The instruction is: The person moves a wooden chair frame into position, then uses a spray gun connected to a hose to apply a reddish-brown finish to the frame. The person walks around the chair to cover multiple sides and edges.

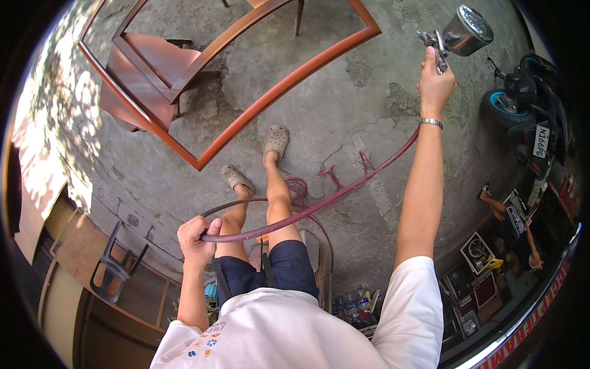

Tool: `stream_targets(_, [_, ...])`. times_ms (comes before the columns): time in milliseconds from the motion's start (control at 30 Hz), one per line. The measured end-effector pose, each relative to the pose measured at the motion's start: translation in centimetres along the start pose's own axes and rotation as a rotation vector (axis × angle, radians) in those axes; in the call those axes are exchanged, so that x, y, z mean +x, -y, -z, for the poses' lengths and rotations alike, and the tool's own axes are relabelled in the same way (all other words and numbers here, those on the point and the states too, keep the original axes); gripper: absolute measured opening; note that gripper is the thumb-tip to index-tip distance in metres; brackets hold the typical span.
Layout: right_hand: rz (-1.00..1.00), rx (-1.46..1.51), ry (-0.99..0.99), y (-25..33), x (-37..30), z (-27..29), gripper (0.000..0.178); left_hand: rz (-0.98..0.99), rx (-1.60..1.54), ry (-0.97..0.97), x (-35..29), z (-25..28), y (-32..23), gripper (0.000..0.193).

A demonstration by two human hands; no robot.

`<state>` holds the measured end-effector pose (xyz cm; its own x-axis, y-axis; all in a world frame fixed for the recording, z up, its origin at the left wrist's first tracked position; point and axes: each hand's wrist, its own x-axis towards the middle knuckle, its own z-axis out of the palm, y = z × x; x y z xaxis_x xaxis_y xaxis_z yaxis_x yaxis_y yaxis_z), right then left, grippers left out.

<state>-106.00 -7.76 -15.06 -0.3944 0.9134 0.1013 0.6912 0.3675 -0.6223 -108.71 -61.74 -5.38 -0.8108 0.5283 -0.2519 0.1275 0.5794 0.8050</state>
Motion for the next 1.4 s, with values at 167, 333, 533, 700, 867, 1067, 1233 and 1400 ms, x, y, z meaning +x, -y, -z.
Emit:
stream_targets(167, [-0.078,-0.093,0.130,2.5,-0.3,0.8,0.051,0.021,0.000,-0.007,-0.7,0.3,0.8,0.037])
stream_targets(333, [-0.107,-0.090,0.338,4.3,-5.8,0.7,0.051,0.029,-0.016,-0.037,-1.9,1.9,1.8,0.037])
stream_targets(533, [-0.108,-0.107,0.451,7.9,-13.0,0.2,0.048,0.038,-0.005,-0.074,-4.6,5.8,5.1,0.038])
stream_targets(700, [-0.072,-0.115,0.483,10.5,-18.8,-0.3,0.044,0.024,0.004,-0.081,-7.5,9.0,7.7,0.037])
stream_targets(867, [-0.047,-0.050,0.513,12.8,-25.5,-1.3,0.043,0.020,-0.011,-0.119,-10.5,12.1,10.3,0.036])
stream_targets(1067, [0.017,-0.031,0.556,15.4,-33.0,-1.8,0.042,0.016,-0.034,-0.174,-13.8,15.6,13.5,0.036])
stream_targets(1233, [0.022,0.005,0.598,16.9,-38.9,-2.3,0.043,0.012,-0.017,-0.204,-16.3,18.3,16.0,0.035])
stream_targets(1400, [0.064,0.029,0.673,18.5,-44.3,-2.9,0.041,0.015,-0.006,-0.233,-17.9,20.5,17.5,0.035])
